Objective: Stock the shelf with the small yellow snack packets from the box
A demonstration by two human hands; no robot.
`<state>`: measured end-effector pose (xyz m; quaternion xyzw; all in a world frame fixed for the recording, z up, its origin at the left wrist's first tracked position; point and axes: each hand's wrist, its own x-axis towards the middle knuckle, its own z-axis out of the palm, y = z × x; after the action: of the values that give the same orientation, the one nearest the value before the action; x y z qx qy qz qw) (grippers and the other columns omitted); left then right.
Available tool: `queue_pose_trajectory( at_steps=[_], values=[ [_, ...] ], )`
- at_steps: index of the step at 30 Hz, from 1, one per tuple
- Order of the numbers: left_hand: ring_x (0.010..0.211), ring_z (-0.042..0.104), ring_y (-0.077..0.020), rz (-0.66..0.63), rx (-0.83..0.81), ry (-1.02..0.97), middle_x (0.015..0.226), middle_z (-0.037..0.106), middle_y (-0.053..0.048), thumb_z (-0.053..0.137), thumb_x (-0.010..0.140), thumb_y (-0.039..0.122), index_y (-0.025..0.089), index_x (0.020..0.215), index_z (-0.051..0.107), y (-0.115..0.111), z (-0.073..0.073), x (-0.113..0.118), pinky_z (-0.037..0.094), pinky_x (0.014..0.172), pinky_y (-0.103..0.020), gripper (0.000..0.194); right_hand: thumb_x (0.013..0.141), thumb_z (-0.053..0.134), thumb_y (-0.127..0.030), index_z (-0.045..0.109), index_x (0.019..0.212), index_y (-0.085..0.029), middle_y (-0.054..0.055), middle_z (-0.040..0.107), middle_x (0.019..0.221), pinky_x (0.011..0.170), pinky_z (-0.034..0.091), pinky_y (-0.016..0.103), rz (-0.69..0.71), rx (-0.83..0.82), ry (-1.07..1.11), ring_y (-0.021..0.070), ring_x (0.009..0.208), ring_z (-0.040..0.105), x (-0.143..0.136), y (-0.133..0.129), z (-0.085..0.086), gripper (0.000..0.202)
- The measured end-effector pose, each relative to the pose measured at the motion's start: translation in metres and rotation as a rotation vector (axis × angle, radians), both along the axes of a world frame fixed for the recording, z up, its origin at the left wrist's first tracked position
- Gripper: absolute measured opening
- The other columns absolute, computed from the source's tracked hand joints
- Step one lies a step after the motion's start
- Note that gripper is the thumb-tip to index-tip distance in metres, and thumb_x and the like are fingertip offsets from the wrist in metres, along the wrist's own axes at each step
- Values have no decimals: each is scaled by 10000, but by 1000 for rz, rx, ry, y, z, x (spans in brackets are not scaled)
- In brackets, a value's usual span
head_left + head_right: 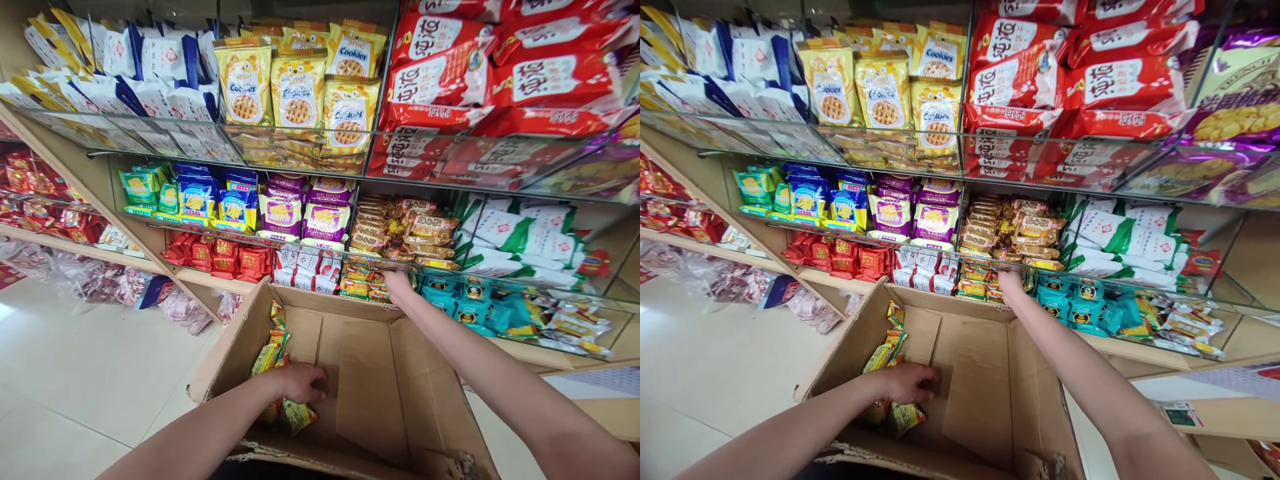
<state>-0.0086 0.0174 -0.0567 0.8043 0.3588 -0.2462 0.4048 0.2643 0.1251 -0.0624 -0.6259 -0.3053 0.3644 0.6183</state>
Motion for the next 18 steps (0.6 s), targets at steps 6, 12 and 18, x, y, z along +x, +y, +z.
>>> queue_pose_trajectory(
  at_steps=[6,12,18],
  values=[
    [833,592,-203,-135,8,7,965,651,-39,560,683,346,230,984,621,-4,4,0,459,670,-290,327,630,490,-144,514,734,-176,52,601,905,733,514,291,22,2,115,156,852,585,-2,-7,5,111],
    [946,539,-264,-459,146,-25,970,620,-89,588,566,122,204,961,649,-8,-1,-3,443,743,-339,407,640,487,-99,526,862,-171,47,575,1007,753,520,288,19,13,120,146,888,581,0,-18,6,236],
    [927,547,-286,-509,189,19,939,626,-109,646,574,174,186,941,659,-10,-1,2,436,740,-358,368,787,353,-150,514,1079,-146,105,561,1094,751,511,303,134,-253,-507,182,927,583,0,-24,10,334]
  ],
)
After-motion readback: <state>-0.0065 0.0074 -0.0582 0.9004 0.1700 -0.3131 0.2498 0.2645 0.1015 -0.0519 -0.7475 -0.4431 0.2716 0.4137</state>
